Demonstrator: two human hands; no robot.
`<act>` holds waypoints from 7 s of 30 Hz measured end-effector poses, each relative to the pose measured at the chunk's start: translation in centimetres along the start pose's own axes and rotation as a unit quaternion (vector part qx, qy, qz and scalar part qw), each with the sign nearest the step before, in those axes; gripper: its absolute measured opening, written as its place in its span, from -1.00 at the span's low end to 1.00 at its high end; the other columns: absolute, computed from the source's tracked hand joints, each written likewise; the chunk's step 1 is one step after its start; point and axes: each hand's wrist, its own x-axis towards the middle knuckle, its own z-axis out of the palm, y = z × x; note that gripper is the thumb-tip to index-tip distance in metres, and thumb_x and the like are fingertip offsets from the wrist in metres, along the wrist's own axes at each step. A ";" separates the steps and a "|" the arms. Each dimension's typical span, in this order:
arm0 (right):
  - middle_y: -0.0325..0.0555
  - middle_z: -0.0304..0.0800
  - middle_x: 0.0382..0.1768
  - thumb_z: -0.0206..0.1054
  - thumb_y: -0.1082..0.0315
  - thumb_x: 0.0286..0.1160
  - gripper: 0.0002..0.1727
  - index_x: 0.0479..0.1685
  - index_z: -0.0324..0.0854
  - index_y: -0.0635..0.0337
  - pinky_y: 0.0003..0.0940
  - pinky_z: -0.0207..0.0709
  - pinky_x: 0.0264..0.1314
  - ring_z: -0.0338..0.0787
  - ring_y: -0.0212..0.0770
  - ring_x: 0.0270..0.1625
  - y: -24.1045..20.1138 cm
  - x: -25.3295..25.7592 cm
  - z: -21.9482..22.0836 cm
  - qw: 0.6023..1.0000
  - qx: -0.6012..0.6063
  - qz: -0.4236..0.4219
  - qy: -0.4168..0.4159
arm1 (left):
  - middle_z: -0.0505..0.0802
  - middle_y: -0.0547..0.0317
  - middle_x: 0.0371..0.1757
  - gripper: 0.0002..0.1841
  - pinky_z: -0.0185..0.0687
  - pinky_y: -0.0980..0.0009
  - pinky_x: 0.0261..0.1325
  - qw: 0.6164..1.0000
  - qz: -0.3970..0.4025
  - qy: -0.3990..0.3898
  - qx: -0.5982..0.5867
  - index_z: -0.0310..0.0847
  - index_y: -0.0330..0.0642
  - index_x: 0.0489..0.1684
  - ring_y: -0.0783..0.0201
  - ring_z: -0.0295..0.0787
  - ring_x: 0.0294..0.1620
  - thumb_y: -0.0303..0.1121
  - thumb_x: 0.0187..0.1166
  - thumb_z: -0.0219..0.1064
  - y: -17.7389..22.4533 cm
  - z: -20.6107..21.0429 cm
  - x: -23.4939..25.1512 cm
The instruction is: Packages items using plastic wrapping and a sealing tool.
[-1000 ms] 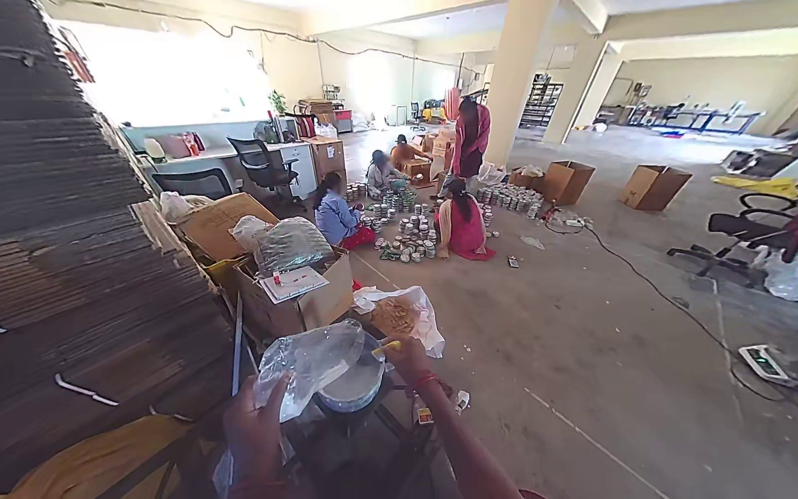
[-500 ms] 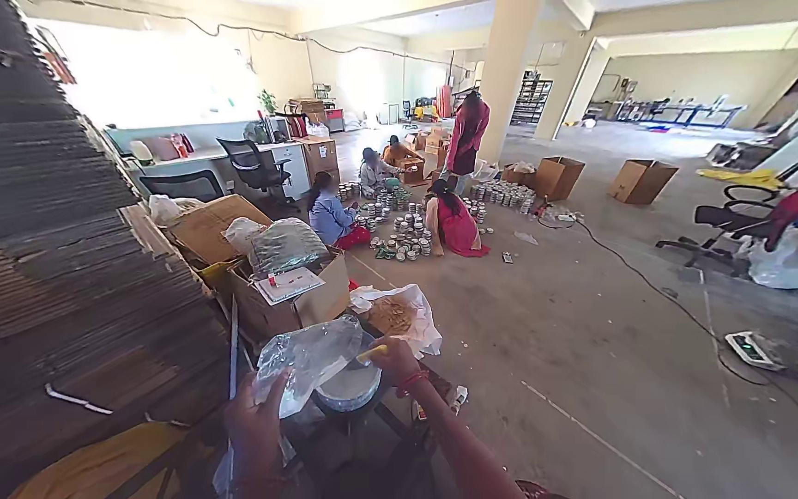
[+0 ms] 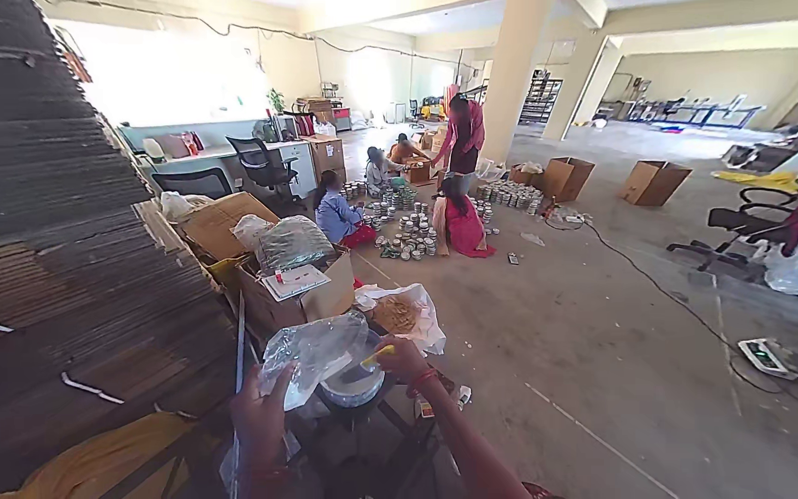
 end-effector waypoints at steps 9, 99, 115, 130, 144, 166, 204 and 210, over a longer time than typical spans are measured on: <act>0.20 0.85 0.07 0.43 0.37 0.48 -0.67 0.19 0.76 0.28 0.06 0.60 0.32 0.83 0.07 0.13 -1.2 1.9 0.9 0.994 -0.032 0.006 0.101 | 0.86 -0.28 -0.06 -0.57 0.63 0.44 0.18 1.000 -0.006 -0.001 0.009 0.67 -0.59 0.09 0.39 0.80 -0.02 -0.32 0.46 0.49 0.0 0.0 0.1; 0.02 0.88 -0.23 0.52 0.34 0.50 -0.75 0.00 0.72 0.31 -0.26 0.83 -0.18 0.88 -0.21 -0.35 6.7 1.0 1.6 0.954 0.209 0.047 0.211 | 0.87 -0.34 -0.13 -0.66 0.60 -0.38 0.05 0.964 0.069 -0.202 0.160 0.73 -0.36 0.07 -0.33 0.85 -0.07 -0.26 0.56 0.52 0.1 2.7 5.1; 0.01 0.87 -0.27 0.49 0.36 0.52 -0.78 -0.01 0.71 0.32 -0.24 0.83 -0.20 0.87 -0.21 -0.36 7.0 1.4 1.4 0.961 0.207 0.022 0.185 | 0.87 -0.33 -0.15 -0.66 0.63 -0.36 0.01 0.962 0.084 -0.215 0.148 0.72 -0.35 0.09 -0.31 0.86 -0.09 -0.24 0.58 0.49 0.2 2.9 5.8; 0.07 0.86 -0.25 0.48 0.40 0.53 -0.74 0.06 0.67 0.36 -0.24 0.82 -0.22 0.87 -0.19 -0.37 8.9 2.9 2.6 0.927 0.277 0.045 0.249 | 0.87 -0.32 -0.12 -0.65 0.66 -0.23 0.08 0.984 0.059 -0.137 0.102 0.70 -0.40 0.08 -0.19 0.86 -0.08 -0.27 0.56 0.51 0.3 1.7 5.0; 0.00 0.89 -0.17 0.50 0.41 0.47 -0.80 -0.02 0.75 0.30 -0.22 0.82 -0.09 0.88 -0.21 -0.22 6.5 2.2 3.1 0.969 0.185 -0.032 0.161 | 0.86 -0.18 -0.17 -0.64 0.69 -0.03 0.06 0.995 0.049 -0.067 0.062 0.69 -0.37 0.00 0.06 0.85 -0.12 -0.21 0.54 0.52 -0.3 0.6 4.1; -0.03 0.89 -0.15 0.52 0.24 0.45 -0.72 -0.02 0.78 0.24 -0.20 0.76 0.01 0.86 -0.24 -0.17 5.5 2.7 1.6 0.978 0.120 -0.034 0.169 | 0.89 -0.21 -0.13 -0.60 0.66 0.23 0.15 0.995 0.056 -0.048 0.067 0.72 -0.49 0.06 0.22 0.86 -0.09 -0.26 0.50 0.49 0.5 1.4 3.7; -0.02 0.87 -0.08 0.49 0.40 0.46 -0.78 0.02 0.74 0.30 -0.29 0.80 -0.09 0.86 -0.25 -0.21 5.4 2.7 2.1 0.979 0.186 -0.033 0.077 | 0.89 -0.25 -0.10 -0.63 0.70 0.16 0.20 0.996 0.041 -0.061 0.058 0.74 -0.49 0.04 0.15 0.88 -0.02 -0.30 0.49 0.50 -0.2 1.8 3.4; 0.00 0.86 -0.20 0.52 0.29 0.47 -0.70 0.04 0.72 0.30 -0.22 0.79 -0.10 0.86 -0.23 -0.29 4.8 2.5 -0.2 0.977 0.134 0.011 0.167 | 0.90 -0.22 -0.15 -0.64 0.71 0.14 0.16 0.994 0.043 -0.072 0.070 0.75 -0.45 0.03 0.14 0.89 -0.07 -0.28 0.48 0.51 -0.4 1.9 3.3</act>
